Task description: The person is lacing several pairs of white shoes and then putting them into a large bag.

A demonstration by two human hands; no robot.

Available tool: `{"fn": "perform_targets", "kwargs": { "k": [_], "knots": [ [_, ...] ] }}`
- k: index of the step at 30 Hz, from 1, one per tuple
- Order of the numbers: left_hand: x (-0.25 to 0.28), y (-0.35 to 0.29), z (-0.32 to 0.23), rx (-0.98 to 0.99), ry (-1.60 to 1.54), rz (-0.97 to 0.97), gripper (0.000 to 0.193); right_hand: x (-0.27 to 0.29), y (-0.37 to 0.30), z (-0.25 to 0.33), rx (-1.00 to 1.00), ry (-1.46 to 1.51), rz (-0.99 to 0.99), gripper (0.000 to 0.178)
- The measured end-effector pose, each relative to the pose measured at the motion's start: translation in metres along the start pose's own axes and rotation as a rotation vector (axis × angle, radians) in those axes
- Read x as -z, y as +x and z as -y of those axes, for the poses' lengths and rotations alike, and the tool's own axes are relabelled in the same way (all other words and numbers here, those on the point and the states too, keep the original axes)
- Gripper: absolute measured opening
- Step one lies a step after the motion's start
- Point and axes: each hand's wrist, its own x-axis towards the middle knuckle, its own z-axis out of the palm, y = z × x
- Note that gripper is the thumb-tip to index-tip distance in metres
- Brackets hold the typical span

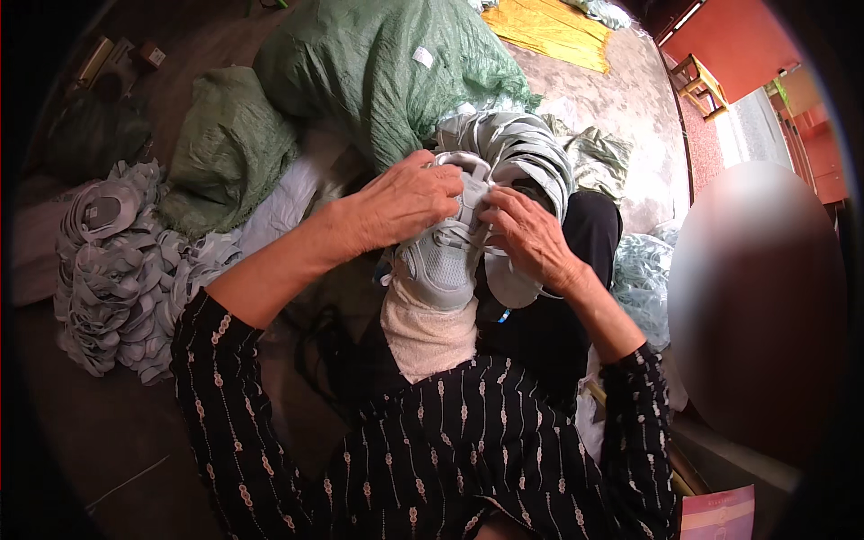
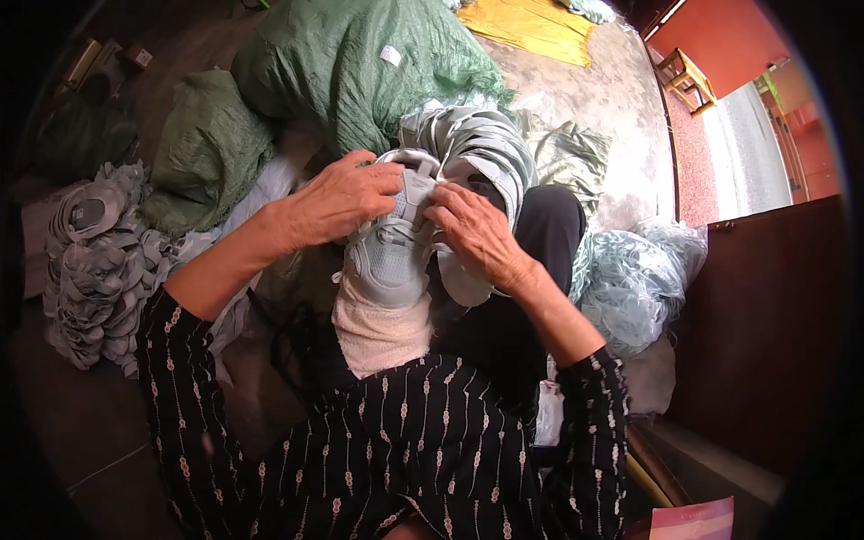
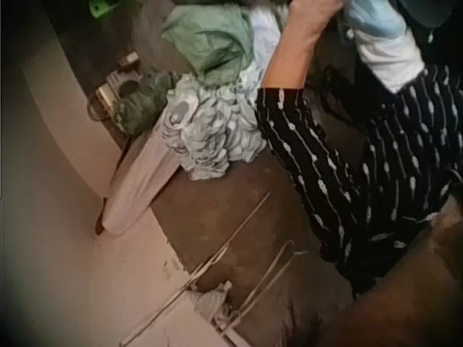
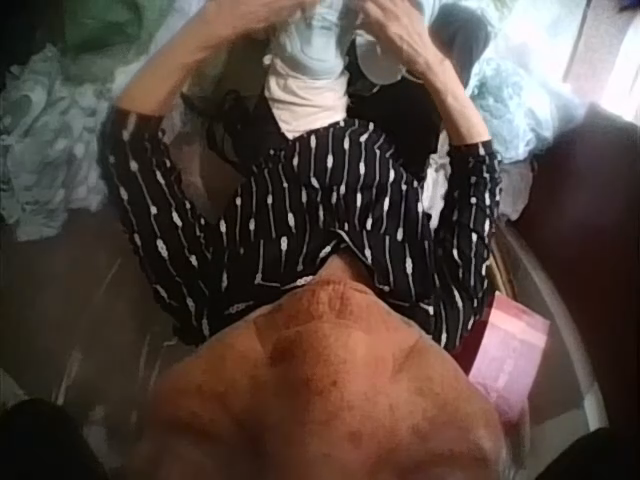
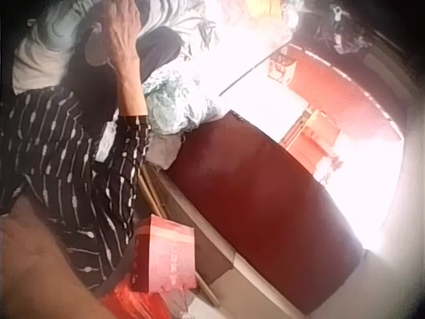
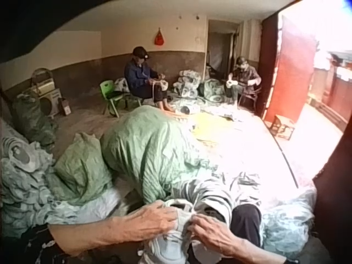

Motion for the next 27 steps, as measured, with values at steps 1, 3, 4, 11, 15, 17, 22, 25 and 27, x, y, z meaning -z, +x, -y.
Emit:
{"fn": "perform_targets", "kwargs": {
  "k": [1,3,4,11,15,17,22,25,27],
  "knots": [
    [0.002,-0.001,0.002,0.042,-0.087,0.094,0.007,0.004,0.001,-0.007,0.037,0.011,0.070,0.033],
    [-0.013,-0.005,0.009,0.020,-0.135,0.007,0.008,0.010,0.003,-0.014,0.038,0.036,0.143,0.029],
    [-0.016,-0.005,0.006,0.060,-0.146,-0.056,0.008,0.016,0.008,-0.015,0.041,0.037,0.146,0.029],
    [-0.021,-0.004,0.011,0.184,-0.241,0.064,0.012,0.022,0.028,-0.021,0.200,-0.063,0.377,0.024],
    [-0.026,-0.006,0.008,0.235,-0.256,-0.047,0.014,0.002,0.007,-0.033,0.409,-0.234,0.041,0.023],
    [-0.032,-0.007,0.006,0.263,-0.326,-0.126,0.015,-0.004,0.004,-0.028,0.305,-0.207,0.092,0.023],
    [-0.029,-0.011,0.006,0.233,-0.398,-0.095,0.013,0.001,0.019,-0.024,-0.086,0.171,0.322,0.014],
    [-0.026,-0.009,0.003,0.266,-0.399,0.010,0.012,-0.002,0.033,-0.032,-0.056,0.249,0.398,0.016],
    [-0.027,-0.007,0.000,0.189,-0.528,-0.172,0.009,0.000,0.040,-0.030,-0.320,0.354,0.604,0.017]
  ]
}}
